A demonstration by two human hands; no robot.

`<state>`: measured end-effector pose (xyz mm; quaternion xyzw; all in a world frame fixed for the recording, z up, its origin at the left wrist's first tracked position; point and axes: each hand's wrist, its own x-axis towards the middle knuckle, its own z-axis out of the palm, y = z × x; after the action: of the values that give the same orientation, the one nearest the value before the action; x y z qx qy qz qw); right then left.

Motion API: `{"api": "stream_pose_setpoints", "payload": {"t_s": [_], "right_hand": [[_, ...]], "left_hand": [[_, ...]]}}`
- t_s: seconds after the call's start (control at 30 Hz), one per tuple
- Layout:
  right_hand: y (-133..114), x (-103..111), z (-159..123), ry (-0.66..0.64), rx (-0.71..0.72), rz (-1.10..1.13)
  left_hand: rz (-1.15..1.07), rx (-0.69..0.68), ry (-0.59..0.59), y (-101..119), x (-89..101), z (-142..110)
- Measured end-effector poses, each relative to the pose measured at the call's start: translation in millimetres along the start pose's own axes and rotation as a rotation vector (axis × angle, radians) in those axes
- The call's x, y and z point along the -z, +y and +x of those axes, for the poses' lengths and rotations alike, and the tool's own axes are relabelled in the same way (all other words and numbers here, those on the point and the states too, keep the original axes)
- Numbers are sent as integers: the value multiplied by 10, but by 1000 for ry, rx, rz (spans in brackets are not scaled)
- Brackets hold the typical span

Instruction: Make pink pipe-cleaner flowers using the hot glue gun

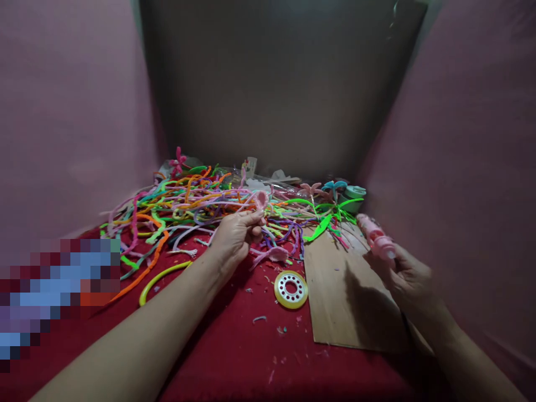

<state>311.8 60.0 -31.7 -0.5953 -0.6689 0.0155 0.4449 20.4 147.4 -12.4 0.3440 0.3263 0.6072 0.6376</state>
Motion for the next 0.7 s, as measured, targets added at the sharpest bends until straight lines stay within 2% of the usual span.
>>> {"api": "stream_pose_setpoints", "payload": {"t_s": [0.2, 0.33, 0.47, 0.57, 0.7], "right_hand": [[439, 198, -275, -138, -35, -509], [520, 221, -269, -211, -46, -698], [480, 232, -189, -286, -115, -806], [492, 269, -164, -319, -146, -808], [522, 362, -176, -349, -98, -784]], "left_hand": [[40, 11, 1, -22, -35, -15], [49, 23, 8, -19, -53, -25], [57, 30, 6, -27, -53, -23], [58, 28, -8, -41, -41, -25], [61, 37, -49, -59, -30, -36]]}}
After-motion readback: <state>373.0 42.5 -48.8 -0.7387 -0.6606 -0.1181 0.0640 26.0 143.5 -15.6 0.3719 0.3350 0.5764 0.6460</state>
